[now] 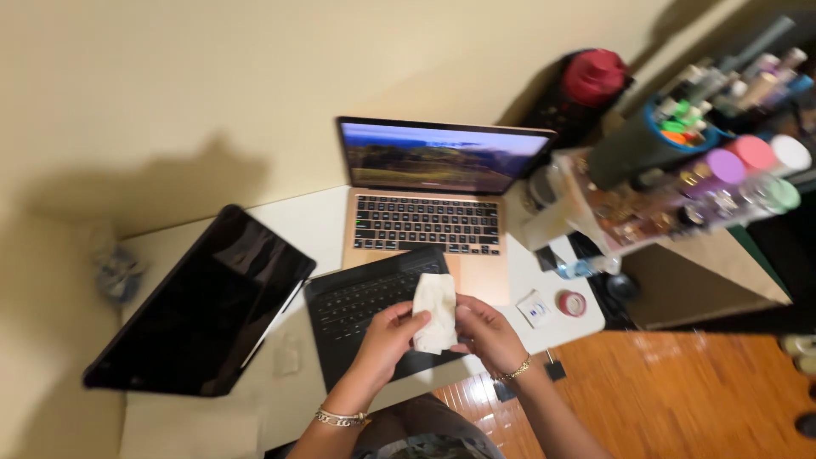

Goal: The recorder cleans a white desk surface and electronics using a spray and a wipe.

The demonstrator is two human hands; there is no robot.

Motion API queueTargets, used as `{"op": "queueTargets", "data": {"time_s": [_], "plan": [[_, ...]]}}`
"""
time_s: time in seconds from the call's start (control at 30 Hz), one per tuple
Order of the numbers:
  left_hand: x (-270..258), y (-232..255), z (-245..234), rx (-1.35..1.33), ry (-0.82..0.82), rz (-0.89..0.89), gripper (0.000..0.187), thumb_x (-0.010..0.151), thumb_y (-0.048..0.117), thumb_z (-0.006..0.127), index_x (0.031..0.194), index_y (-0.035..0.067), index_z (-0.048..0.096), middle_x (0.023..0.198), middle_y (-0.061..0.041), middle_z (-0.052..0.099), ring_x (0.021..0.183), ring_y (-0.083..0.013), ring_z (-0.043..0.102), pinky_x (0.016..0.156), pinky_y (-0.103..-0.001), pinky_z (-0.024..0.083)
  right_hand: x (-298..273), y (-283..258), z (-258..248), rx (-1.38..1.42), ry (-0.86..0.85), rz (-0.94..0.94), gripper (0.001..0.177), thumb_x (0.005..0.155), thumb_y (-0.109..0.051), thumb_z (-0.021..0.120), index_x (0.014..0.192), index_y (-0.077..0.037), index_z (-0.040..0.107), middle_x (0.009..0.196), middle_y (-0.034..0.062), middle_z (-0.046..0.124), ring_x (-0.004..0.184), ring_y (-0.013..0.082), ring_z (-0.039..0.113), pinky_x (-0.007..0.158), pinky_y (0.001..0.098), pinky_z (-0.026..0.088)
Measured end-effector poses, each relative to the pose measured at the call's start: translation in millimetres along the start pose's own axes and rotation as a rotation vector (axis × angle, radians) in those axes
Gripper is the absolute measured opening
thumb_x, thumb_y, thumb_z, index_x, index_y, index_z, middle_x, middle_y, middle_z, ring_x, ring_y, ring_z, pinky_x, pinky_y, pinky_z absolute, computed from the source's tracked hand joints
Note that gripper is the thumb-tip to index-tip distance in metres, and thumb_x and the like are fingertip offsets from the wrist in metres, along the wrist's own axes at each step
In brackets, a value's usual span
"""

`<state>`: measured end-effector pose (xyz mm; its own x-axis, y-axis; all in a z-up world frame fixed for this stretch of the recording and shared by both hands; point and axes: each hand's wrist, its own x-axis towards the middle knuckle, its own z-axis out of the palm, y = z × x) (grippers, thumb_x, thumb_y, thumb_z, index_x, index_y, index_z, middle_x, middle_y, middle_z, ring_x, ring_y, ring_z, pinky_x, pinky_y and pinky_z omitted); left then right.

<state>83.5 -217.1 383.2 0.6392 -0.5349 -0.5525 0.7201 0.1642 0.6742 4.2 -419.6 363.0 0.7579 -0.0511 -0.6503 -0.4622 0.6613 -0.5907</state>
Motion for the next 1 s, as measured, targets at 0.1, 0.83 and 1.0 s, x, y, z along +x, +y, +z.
{"op": "queueTargets", "data": {"time_s": [0.1,0.83,1.0], "plan": [[6.3,5.4,11.1,0.299,0.005,0.043,0.026,0.094,0.011,0.068,0.115,-0.005,0.074,0.098,-0.01,0.078,0.084,-0.013,0.072,0.074,-0.028,0.057,0.3,11.7,-37.9,-0.295,-0.002,-0.187,0.044,0.097,-0.015,0.069,0.14,-0.01,0.064,0.103,0.0107,0.071,0.087,0.0173,0.065,0.072,0.0342,0.057],[76.0,-53.5,102.9,1.555,-0.344,0.474,0.035,0.079,0.009,0.074,0.113,0.01,0.071,0.116,-0.01,0.07,0.108,-0.0291,0.062,0.095,-0.04,0.048,-96.3,48.0,-239.4,0.209,0.683,-0.264,0.009,0.089,-0.01,0.073,0.094,-0.012,0.066,0.083,-0.0006,0.069,0.071,0.0129,0.063,0.066,0.0309,0.054],[98.0,-93.6,92.3,1.854,-0.409,0.515,0.045,0.075,0.016,0.082,0.116,0.007,0.066,0.12,-0.012,0.066,0.119,-0.03,0.055,0.103,-0.046,0.042,-98.7,48.7,-216.1,0.237,0.733,-0.216,0.007,0.091,-0.014,0.071,0.091,-0.014,0.064,0.082,0.0007,0.067,0.072,0.0143,0.064,0.066,0.0342,0.054]]}}
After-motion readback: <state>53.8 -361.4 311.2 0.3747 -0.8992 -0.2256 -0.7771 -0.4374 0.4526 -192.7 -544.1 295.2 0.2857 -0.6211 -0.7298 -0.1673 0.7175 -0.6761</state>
